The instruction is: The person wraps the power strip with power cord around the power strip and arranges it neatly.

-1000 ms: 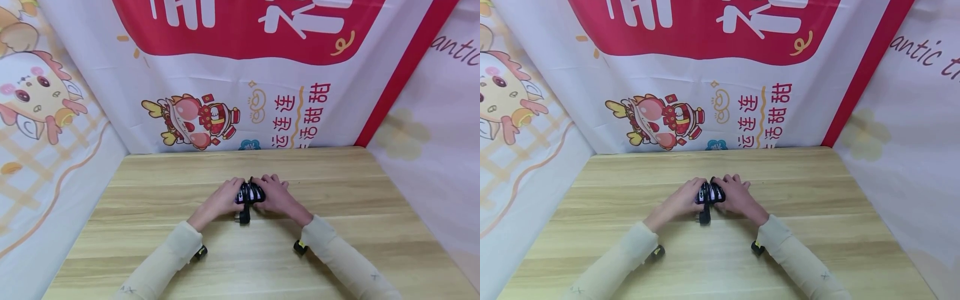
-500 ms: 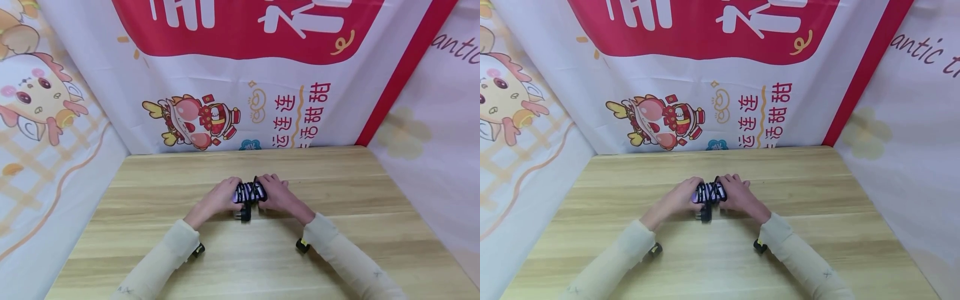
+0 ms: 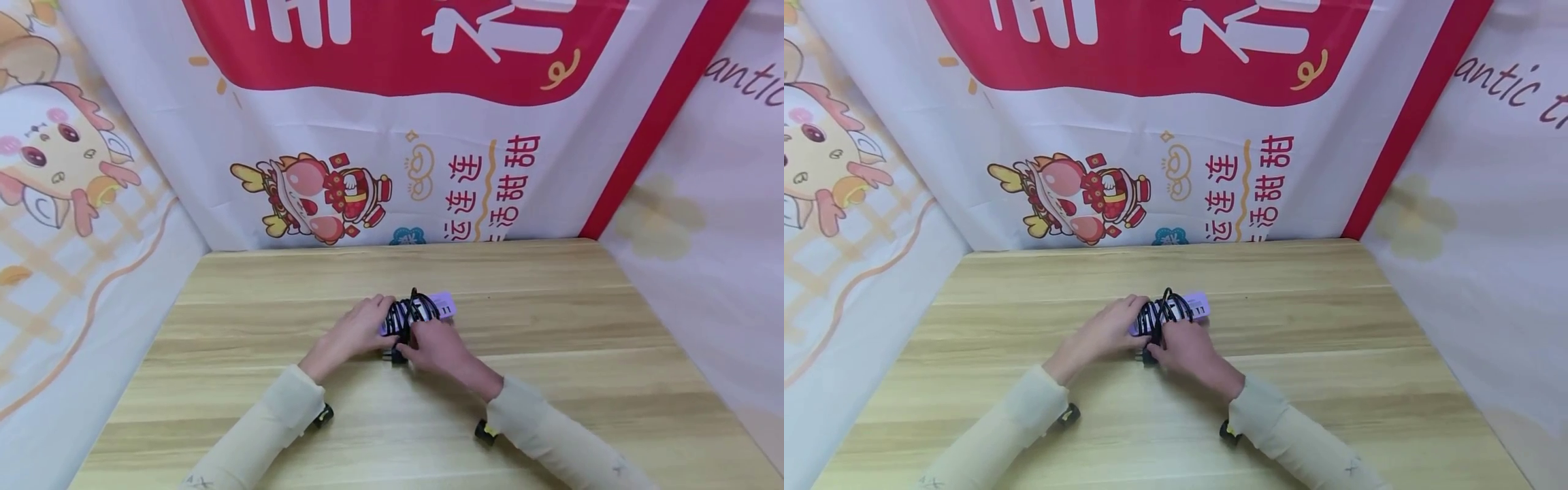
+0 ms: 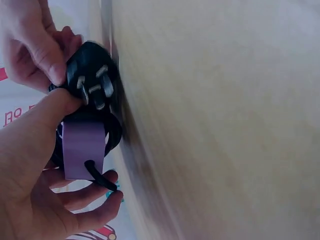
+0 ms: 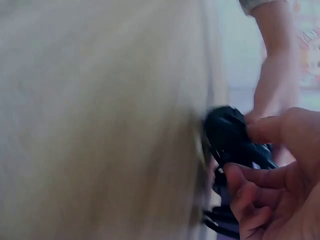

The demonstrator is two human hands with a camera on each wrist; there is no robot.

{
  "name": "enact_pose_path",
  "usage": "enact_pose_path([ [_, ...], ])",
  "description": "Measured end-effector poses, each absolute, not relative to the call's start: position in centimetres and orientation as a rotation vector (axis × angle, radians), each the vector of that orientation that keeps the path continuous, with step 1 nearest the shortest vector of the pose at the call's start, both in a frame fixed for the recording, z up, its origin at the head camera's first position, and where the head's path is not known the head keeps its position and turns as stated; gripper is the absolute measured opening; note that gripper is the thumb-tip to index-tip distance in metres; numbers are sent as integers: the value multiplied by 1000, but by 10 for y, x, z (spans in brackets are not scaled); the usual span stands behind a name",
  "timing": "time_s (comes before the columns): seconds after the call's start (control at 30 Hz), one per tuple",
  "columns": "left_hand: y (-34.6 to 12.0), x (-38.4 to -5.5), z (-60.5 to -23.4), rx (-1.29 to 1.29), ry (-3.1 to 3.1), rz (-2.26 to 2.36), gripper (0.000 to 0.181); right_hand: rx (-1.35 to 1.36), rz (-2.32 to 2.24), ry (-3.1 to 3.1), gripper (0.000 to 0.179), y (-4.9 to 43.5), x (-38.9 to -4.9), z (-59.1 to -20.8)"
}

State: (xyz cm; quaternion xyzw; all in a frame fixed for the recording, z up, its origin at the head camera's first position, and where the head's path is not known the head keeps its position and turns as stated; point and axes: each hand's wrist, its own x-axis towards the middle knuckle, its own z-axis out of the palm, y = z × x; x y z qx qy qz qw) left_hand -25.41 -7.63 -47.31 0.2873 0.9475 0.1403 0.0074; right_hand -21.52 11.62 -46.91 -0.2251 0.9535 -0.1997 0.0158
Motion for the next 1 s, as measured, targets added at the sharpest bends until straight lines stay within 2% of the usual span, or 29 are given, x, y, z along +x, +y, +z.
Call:
enact_pose_path([
  [0.17, -75, -255, -479, 858, 2935, 486, 73, -607, -738, 2931, 18, 112, -209, -474],
  [0.27, -76, -255, -481, 787, 2928, 501, 73, -595, -828, 2875, 17, 114, -210, -475],
  [0.57, -65, -258, -472, 856, 2922, 360, 85, -637, -1044, 2739, 31, 120, -212, -478],
  [0.73, -64, -263, -477, 899, 2919, 416, 85, -590, -1071, 2711, 25, 138, -210, -468],
  [1.0, -77, -268, -477, 831, 2858, 712, 79, -469, -1007, 2830, 17, 185, -208, -457],
])
